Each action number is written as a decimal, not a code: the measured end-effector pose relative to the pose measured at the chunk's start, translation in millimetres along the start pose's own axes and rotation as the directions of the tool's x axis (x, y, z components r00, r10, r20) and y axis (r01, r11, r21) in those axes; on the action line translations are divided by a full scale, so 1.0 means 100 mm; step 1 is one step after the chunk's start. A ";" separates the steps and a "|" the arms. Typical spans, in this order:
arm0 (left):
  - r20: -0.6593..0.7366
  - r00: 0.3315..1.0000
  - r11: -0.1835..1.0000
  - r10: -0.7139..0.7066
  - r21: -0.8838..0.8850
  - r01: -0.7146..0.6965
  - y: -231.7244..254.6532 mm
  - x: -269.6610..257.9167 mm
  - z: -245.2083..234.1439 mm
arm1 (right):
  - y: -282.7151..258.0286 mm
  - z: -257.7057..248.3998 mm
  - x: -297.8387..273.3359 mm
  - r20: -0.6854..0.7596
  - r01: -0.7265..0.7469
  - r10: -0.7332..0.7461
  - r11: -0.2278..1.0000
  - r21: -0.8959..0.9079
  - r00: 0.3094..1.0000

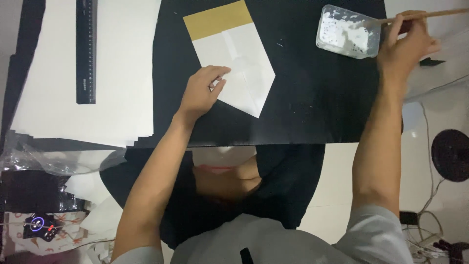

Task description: The person is manually folding a paper bag and using a brush to apply glue to the seams.

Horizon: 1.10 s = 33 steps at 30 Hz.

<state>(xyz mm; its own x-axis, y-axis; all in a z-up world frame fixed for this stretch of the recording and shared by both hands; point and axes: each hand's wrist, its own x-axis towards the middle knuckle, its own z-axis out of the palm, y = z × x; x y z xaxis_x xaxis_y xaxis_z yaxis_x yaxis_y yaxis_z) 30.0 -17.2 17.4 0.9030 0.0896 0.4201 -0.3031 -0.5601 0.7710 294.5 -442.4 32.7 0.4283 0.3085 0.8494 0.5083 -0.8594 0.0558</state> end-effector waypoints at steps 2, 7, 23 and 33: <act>-0.003 1.000 1.000 0.006 0.009 -0.006 0.01 0.00 -0.02 | -0.05 0.05 -0.08 0.057 -0.051 0.047 0.996 0.077 0.997; 0.008 1.000 1.000 -0.017 0.015 0.016 -0.08 -0.01 -0.02 | -0.18 -0.09 -0.14 0.032 -0.071 0.066 0.984 0.165 0.997; -0.040 0.999 1.000 -0.008 0.003 0.008 -0.26 -0.04 0.06 | -2.00 -0.70 -0.71 0.463 -0.497 0.376 -0.007 0.868 0.803; -0.073 0.997 1.000 0.024 -0.018 -0.026 -0.30 -0.06 0.07 | -2.38 -0.76 -0.86 0.509 -0.540 0.203 0.150 0.828 0.837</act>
